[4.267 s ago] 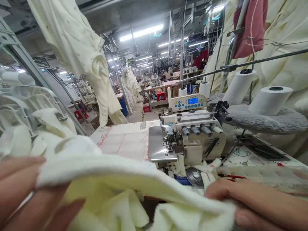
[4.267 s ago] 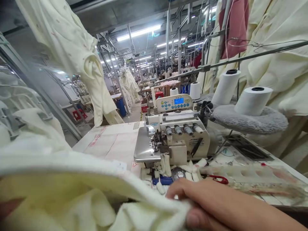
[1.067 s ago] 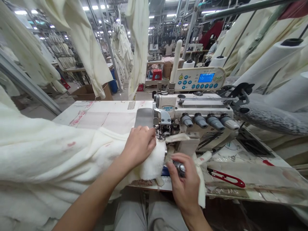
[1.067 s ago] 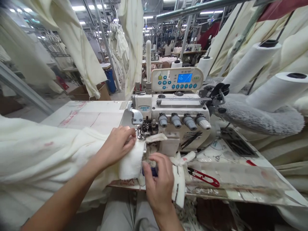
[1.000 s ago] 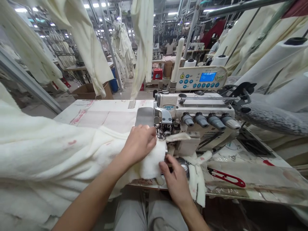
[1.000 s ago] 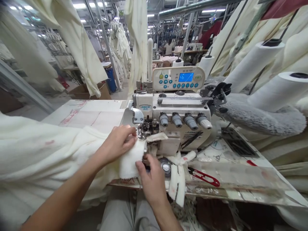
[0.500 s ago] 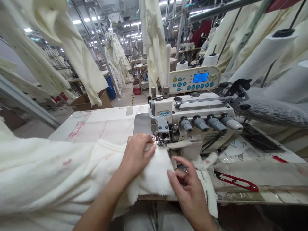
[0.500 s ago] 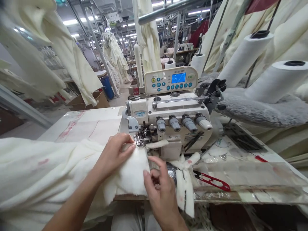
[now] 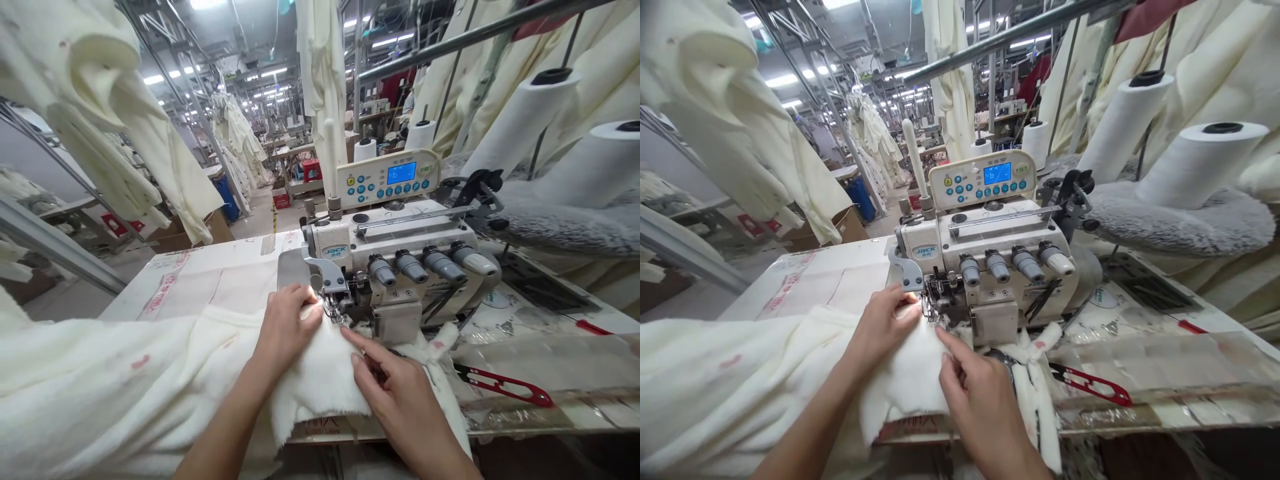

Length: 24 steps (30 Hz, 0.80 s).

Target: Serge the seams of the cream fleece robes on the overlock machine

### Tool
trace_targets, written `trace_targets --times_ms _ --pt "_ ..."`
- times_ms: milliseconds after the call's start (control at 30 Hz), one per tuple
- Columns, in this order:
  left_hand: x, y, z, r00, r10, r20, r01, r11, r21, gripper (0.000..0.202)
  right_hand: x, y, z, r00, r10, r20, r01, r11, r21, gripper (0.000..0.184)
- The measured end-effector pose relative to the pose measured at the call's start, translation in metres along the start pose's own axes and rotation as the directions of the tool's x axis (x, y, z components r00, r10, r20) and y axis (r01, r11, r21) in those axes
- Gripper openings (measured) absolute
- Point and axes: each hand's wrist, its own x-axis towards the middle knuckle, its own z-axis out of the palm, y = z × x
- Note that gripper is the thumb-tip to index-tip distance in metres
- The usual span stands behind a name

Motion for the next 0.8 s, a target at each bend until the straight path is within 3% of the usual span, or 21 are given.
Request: trace_targets --times_ms 167,300,400,467,600,667,733,800 --pt "-0.001 0.002 -0.005 0.998 0.036 -0.048 -0.030 0.992 0.119 0.007 0.000 0.005 0.008 0.993 0.112 -0.023 -0.101 0.954 0.282 0.028" --pt "-0.056 0.015 -0.001 0.945 0.230 -0.233 -0.189 0.965 0.184 0.022 -0.015 0.006 0.011 0.990 0.130 0.049 -0.136 0.830 0.540 0.037" --pt "-0.100 0.022 0.015 0.888 0.400 -0.226 -0.360 0.912 0.198 0.028 -0.026 0.004 0.011 0.988 0.144 0.058 -0.150 0.792 0.592 0.038" --pt "-0.113 0.022 0.025 0.860 0.462 -0.217 -0.400 0.874 0.276 0.029 -0.031 0.003 0.009 0.990 0.131 0.052 -0.136 0.794 0.592 0.038" --pt "-0.105 0.018 0.030 0.790 0.563 -0.244 -0.468 0.809 0.355 0.028 -0.036 0.007 0.002 0.998 -0.003 0.061 -0.025 0.886 0.463 0.046" --pt "-0.099 0.019 0.026 0.776 0.582 -0.243 -0.493 0.800 0.341 0.026 -0.034 0.013 -0.002 0.987 -0.160 -0.004 0.156 0.952 0.263 0.049" --pt "-0.097 0.022 0.022 0.774 0.591 -0.225 -0.511 0.794 0.330 0.025 -0.029 0.019 -0.005 0.916 -0.385 -0.112 0.388 0.922 0.004 0.045" --pt "-0.095 0.025 0.017 0.773 0.602 -0.200 -0.543 0.791 0.281 0.020 -0.022 0.022 -0.006 0.800 -0.571 -0.183 0.541 0.819 -0.193 0.033"
